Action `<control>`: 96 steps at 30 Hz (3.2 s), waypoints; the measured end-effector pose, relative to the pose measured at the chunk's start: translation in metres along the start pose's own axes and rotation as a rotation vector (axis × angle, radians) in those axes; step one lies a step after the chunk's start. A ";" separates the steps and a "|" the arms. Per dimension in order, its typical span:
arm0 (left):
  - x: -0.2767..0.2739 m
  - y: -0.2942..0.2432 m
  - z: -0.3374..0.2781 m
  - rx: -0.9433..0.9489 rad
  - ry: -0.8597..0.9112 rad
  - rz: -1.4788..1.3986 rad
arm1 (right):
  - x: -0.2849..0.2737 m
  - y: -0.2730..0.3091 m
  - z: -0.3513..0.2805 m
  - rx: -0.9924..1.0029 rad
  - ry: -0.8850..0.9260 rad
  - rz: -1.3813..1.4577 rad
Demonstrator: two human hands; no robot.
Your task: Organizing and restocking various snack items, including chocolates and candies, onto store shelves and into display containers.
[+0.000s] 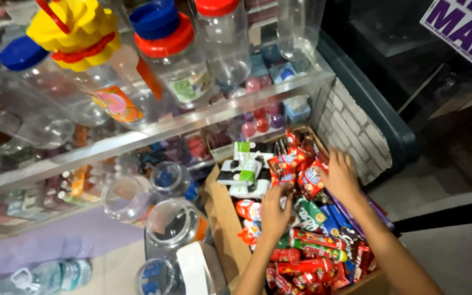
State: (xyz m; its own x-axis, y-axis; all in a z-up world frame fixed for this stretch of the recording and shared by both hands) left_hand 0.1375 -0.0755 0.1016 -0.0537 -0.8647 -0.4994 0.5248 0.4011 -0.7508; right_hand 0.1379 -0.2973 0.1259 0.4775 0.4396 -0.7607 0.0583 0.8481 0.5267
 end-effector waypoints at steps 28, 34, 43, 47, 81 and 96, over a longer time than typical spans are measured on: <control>-0.008 0.088 0.019 -0.424 0.011 -0.598 | 0.117 -0.029 0.059 -0.024 0.331 0.212; -0.037 0.003 0.050 0.162 0.043 -0.110 | 0.082 0.030 0.048 -0.060 0.688 0.977; 0.019 0.017 0.029 -0.245 0.340 -0.677 | 0.085 -0.028 0.059 0.024 0.468 0.867; -0.004 -0.014 0.042 -0.210 0.196 -0.647 | 0.073 -0.029 0.054 0.188 0.312 0.942; 0.015 0.057 -0.004 -0.720 0.108 -1.227 | 0.007 0.086 0.031 -0.051 0.141 1.273; -0.302 -0.001 -0.051 -0.457 -0.465 -1.196 | 0.072 0.383 -0.070 -0.290 0.562 1.249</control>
State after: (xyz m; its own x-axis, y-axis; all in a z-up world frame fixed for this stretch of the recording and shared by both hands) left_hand 0.1098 0.2007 0.2311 0.0631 -0.7357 0.6743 0.0290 -0.6741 -0.7381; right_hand 0.1327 0.0794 0.2462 -0.3361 0.9398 0.0622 -0.3530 -0.1870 0.9167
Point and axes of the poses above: each hand's wrist, its own z-axis towards the middle knuckle, its own x-axis out of the palm, y = z × x, the point moved 10 cm from there along z, towards the middle knuckle, and after that the axes turned 10 degrees about z, right-handed, at the moved point
